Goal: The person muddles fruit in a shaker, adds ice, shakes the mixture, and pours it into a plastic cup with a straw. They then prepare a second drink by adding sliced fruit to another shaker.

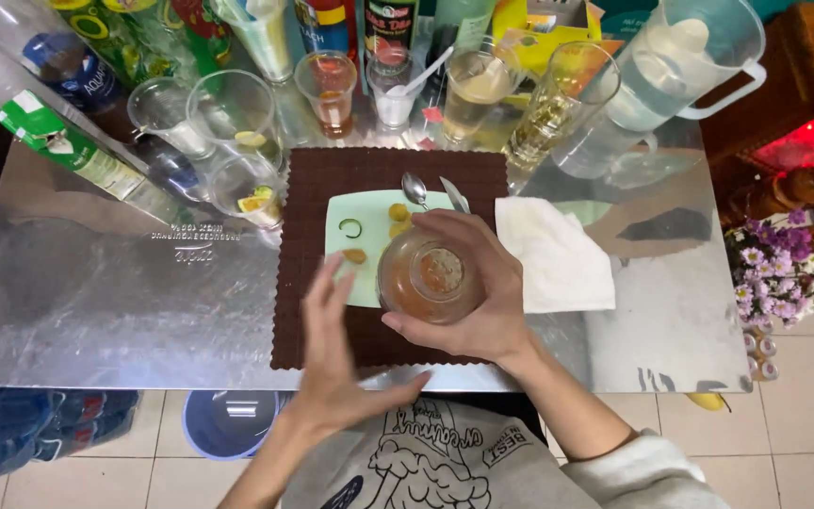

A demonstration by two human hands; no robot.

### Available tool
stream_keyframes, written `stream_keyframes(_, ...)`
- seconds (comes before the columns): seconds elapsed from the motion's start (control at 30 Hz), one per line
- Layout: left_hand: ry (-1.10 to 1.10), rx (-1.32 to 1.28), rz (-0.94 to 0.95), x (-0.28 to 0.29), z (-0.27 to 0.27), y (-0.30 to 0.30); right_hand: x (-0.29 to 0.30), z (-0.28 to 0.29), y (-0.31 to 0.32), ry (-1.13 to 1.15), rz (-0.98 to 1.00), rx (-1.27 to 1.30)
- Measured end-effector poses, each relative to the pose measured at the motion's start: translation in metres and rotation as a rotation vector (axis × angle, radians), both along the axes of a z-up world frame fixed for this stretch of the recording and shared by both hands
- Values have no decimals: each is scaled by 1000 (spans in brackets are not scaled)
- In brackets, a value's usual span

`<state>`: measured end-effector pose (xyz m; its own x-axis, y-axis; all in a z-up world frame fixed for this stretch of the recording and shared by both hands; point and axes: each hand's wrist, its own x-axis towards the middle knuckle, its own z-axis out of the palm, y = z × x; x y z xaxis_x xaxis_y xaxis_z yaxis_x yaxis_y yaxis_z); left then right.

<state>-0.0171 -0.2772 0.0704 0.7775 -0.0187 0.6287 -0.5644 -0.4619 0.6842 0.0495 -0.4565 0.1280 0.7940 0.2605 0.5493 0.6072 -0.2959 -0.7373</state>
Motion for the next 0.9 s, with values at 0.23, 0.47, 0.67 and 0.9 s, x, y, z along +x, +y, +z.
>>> stream_keyframes(0.23, 288, -162, 180, 49, -37, -36, 18, -4, 13, 15, 72, 199)
stream_keyframes(0.47, 201, -193, 176, 59, -47, -46, 39, -1, 2, -48, 254, 177)
stream_keyframes(0.67, 231, -228, 75, 54, -32, -43, 51, 7, -3, -46, 438, 188)
stream_keyframes(0.9, 352, -215, -55, 54, -21, -22, 65, 3, -2, 46, 619, 286)
